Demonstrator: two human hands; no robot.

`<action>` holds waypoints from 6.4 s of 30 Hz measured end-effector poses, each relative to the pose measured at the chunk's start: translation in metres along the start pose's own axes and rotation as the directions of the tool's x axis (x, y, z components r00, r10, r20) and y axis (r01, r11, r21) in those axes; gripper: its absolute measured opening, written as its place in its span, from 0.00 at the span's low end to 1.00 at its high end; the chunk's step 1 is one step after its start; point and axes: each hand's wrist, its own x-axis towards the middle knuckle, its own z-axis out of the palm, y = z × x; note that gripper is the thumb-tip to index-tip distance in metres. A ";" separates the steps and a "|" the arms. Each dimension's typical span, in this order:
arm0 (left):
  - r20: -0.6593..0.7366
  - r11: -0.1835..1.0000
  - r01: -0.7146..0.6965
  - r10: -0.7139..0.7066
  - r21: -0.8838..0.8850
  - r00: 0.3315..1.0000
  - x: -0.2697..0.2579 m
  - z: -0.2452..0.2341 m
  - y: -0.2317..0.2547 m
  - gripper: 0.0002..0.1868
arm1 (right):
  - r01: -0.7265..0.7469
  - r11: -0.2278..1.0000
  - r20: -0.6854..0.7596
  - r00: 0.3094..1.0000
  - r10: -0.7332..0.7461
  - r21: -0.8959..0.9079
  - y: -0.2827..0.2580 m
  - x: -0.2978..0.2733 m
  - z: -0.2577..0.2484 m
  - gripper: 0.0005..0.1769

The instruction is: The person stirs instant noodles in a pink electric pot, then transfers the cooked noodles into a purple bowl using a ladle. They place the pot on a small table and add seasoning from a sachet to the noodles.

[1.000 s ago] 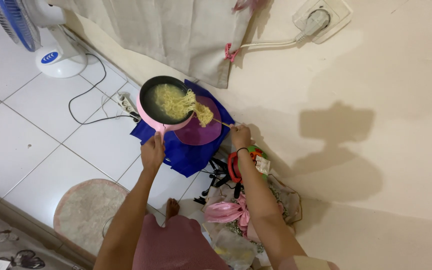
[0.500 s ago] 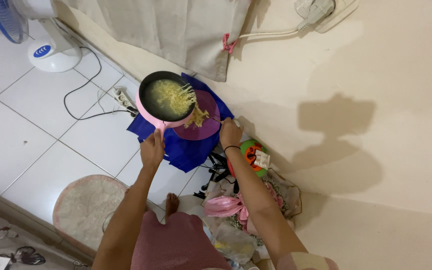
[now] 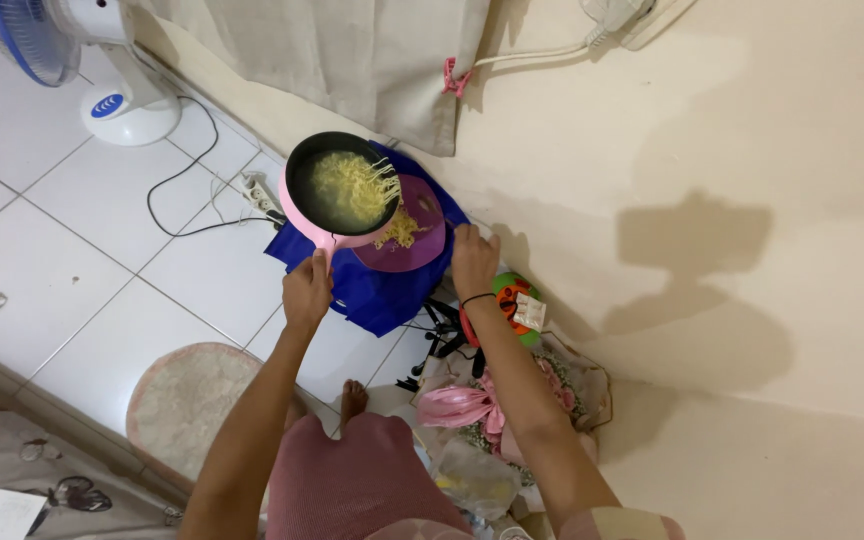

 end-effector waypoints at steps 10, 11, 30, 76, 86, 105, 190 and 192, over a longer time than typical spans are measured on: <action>0.019 0.999 -0.034 0.034 0.023 0.999 -0.014 -0.012 0.020 0.31 | -0.455 0.867 0.266 0.878 0.399 0.202 -0.022 -0.030 -0.101 0.16; 0.022 0.999 -0.036 0.036 0.023 0.999 -0.017 -0.013 0.023 0.31 | -0.470 0.846 0.310 0.867 0.390 0.250 -0.027 -0.030 -0.106 0.16; 0.080 0.999 -0.020 0.017 0.037 0.997 -0.055 -0.045 0.022 0.31 | -0.848 0.058 0.777 0.508 0.372 0.526 -0.008 0.016 0.037 0.16; -0.017 0.998 -0.051 0.051 -0.023 0.999 -0.028 -0.033 0.040 0.31 | 0.005 0.991 0.382 0.922 -0.057 0.135 -0.011 -0.020 0.003 0.10; 0.006 0.999 -0.038 0.038 -0.005 0.999 -0.024 -0.032 0.052 0.31 | 0.118 0.991 0.285 0.950 -0.130 0.057 -0.001 -0.027 -0.030 0.03; 0.055 0.994 -0.098 0.095 0.045 0.994 -0.045 -0.061 0.078 0.31 | -0.809 0.234 0.775 0.585 0.239 0.538 -0.021 0.016 -0.029 0.16; 0.232 0.976 -0.211 0.194 0.052 0.953 -0.015 -0.122 0.102 0.33 | -0.728 0.120 0.563 0.613 0.554 0.675 -0.020 0.013 -0.134 0.14; 0.240 0.973 -0.219 0.196 0.073 0.951 -0.012 -0.124 0.103 0.33 | -0.734 0.129 0.570 0.613 0.547 0.667 -0.017 0.019 -0.133 0.14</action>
